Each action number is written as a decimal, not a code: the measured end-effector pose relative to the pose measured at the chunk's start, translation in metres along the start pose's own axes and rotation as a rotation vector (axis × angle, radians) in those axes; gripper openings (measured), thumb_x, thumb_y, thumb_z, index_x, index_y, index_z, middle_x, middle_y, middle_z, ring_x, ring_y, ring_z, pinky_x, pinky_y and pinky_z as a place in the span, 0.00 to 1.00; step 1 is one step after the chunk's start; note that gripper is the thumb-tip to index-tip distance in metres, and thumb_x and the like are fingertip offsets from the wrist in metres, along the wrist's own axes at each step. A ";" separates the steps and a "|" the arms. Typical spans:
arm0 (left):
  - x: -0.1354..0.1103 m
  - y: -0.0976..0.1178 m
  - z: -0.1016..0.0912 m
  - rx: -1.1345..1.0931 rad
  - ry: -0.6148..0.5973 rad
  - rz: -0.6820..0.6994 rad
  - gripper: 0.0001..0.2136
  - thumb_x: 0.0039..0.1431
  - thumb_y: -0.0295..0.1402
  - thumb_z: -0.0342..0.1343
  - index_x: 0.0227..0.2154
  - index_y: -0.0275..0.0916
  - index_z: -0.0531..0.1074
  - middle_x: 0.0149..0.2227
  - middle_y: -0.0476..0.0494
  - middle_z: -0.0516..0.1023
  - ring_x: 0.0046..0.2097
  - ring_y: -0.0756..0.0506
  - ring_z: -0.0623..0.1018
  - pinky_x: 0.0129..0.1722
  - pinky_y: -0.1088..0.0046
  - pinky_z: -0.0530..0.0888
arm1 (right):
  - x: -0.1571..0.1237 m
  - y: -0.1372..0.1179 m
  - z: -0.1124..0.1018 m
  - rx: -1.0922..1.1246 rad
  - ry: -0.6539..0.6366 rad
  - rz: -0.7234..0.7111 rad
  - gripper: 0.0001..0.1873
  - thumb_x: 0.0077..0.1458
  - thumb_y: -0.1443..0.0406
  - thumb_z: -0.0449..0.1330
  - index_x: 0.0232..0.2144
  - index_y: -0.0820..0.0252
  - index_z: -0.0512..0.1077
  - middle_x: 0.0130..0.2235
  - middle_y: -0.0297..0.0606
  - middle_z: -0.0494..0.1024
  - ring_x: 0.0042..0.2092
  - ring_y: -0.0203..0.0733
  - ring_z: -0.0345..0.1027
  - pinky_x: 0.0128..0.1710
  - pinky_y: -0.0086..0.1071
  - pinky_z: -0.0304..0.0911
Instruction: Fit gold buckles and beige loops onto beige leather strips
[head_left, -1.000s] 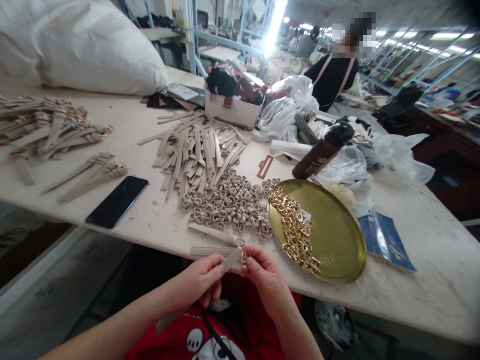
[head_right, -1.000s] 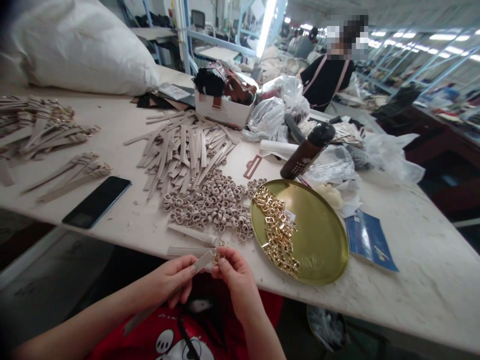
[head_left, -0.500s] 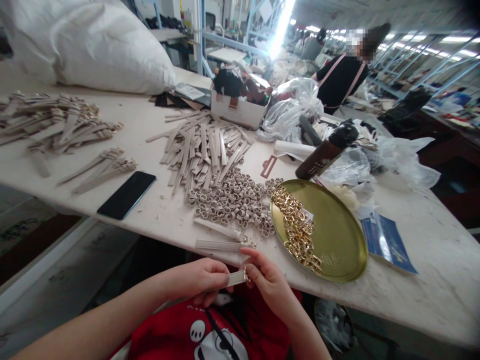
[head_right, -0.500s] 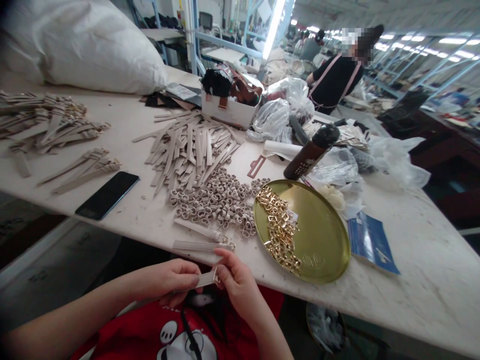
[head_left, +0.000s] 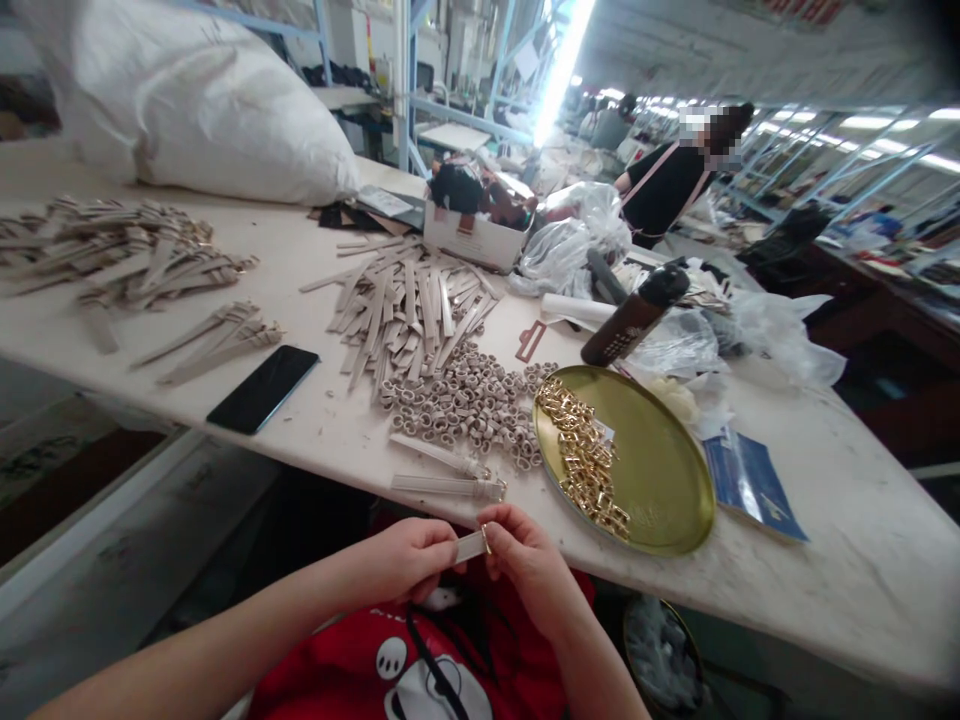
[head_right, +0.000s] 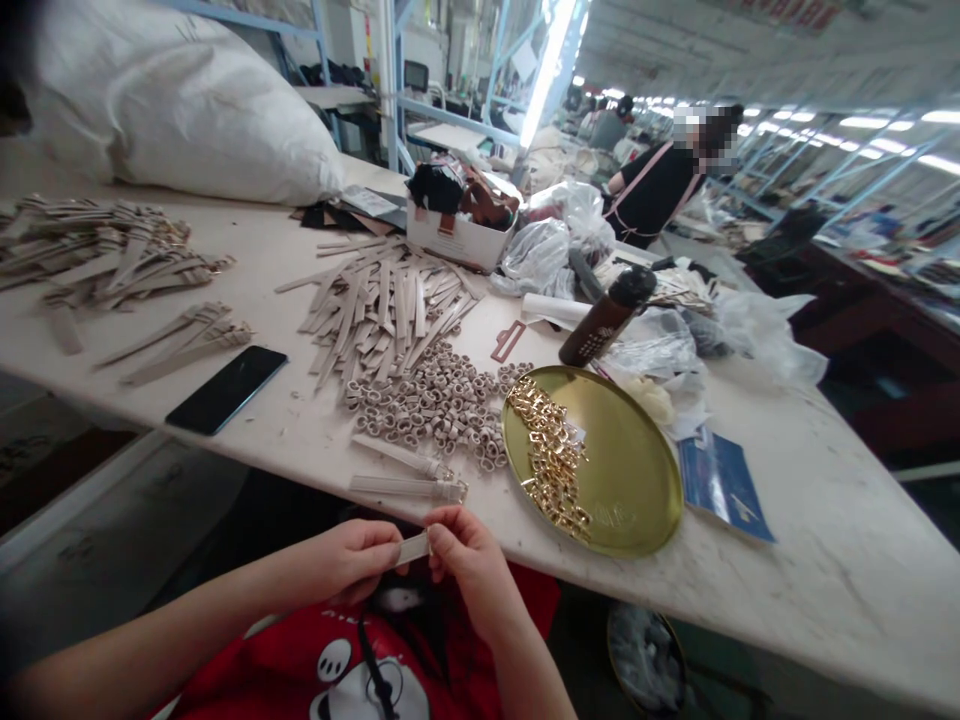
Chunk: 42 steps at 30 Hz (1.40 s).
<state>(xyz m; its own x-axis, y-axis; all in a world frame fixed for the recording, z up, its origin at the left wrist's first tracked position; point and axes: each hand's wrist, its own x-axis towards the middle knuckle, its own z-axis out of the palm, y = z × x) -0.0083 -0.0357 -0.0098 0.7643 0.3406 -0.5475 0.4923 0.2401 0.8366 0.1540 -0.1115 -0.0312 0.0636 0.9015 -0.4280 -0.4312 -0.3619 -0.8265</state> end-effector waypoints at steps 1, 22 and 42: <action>0.000 0.000 0.000 0.009 0.005 0.009 0.20 0.53 0.50 0.43 0.31 0.36 0.65 0.14 0.56 0.61 0.14 0.55 0.56 0.13 0.81 0.53 | 0.000 -0.002 -0.003 0.051 0.003 0.009 0.14 0.43 0.58 0.64 0.31 0.60 0.69 0.20 0.27 0.66 0.21 0.28 0.57 0.21 0.23 0.54; 0.016 0.003 -0.010 -0.098 0.084 0.004 0.19 0.51 0.50 0.43 0.30 0.36 0.63 0.11 0.59 0.58 0.12 0.56 0.52 0.12 0.80 0.47 | 0.064 -0.037 -0.054 -1.605 0.438 -0.337 0.08 0.54 0.66 0.50 0.28 0.58 0.69 0.33 0.40 0.69 0.31 0.38 0.64 0.29 0.30 0.53; 0.016 0.007 -0.002 -0.124 0.207 0.101 0.13 0.56 0.41 0.41 0.30 0.36 0.63 0.14 0.58 0.60 0.14 0.56 0.55 0.13 0.82 0.51 | 0.028 -0.008 -0.012 0.017 0.149 -0.082 0.17 0.41 0.60 0.65 0.33 0.59 0.64 0.23 0.24 0.61 0.18 0.24 0.41 0.17 0.23 0.37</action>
<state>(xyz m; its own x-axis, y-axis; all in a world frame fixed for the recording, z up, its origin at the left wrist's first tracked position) 0.0066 -0.0271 -0.0128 0.6991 0.5445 -0.4634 0.3533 0.3005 0.8859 0.1702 -0.0857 -0.0407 0.2318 0.8822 -0.4098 -0.4342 -0.2832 -0.8552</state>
